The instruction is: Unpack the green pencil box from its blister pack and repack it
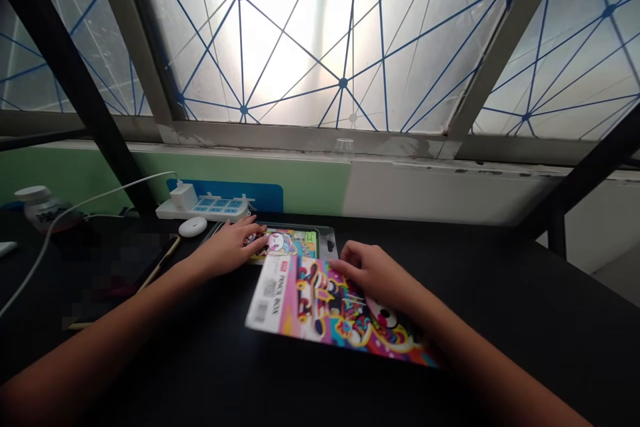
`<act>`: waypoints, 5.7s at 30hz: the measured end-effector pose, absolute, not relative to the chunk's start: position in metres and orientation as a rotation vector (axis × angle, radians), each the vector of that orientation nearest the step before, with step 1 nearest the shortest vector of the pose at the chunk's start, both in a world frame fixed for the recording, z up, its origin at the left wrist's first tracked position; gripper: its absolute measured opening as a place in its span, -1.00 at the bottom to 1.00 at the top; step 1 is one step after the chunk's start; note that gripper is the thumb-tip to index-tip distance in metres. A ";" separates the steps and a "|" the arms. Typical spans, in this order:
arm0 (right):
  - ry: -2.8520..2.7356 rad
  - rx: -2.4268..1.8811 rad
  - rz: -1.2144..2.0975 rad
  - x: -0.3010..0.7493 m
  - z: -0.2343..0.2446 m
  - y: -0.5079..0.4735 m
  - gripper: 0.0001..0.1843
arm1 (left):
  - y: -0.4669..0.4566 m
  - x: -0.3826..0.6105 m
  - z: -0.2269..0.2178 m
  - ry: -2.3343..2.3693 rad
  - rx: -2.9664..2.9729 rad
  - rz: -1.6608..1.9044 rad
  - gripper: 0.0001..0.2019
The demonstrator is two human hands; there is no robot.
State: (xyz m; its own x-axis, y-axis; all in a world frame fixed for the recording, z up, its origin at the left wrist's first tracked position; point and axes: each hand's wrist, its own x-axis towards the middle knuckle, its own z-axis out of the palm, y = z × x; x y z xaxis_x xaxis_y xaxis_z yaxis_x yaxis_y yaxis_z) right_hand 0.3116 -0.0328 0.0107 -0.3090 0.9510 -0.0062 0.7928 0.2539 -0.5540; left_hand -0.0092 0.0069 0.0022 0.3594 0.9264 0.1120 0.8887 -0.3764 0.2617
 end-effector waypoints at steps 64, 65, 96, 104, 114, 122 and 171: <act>-2.118 -1.718 0.484 0.297 -0.002 -0.026 -0.61 | -0.075 0.019 0.013 1.224 1.940 0.822 -0.58; -2.141 -1.725 0.490 0.301 0.000 -0.025 -0.60 | -0.073 0.018 0.015 1.209 1.889 0.878 -0.60; -2.564 -1.387 0.094 0.247 0.020 -0.017 -0.34 | -0.030 -0.003 -0.007 1.281 1.088 1.223 -0.58; -2.181 -1.606 0.685 0.351 0.005 -0.021 -0.44 | -0.026 -0.001 -0.007 1.098 0.847 1.256 -0.42; -2.193 -1.565 0.642 0.324 0.006 -0.031 -0.55 | -0.024 -0.001 -0.006 1.298 0.828 1.186 -0.58; -2.150 -1.218 -0.220 0.328 0.010 -0.042 -0.64 | -0.031 0.000 -0.006 1.195 1.042 1.326 -0.66; -2.416 -1.131 -0.090 0.327 -0.004 -0.042 0.10 | -0.040 -0.008 0.000 1.317 3.090 0.774 -0.13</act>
State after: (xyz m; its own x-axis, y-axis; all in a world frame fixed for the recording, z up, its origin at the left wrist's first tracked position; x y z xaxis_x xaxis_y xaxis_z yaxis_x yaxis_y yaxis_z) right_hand 0.3265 -0.0420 -0.0041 -0.5508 0.7097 0.4393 0.7405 0.6584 -0.1351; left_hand -0.0085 -0.0399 -0.0004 0.6164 0.6017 0.5080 0.7367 -0.6684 -0.1022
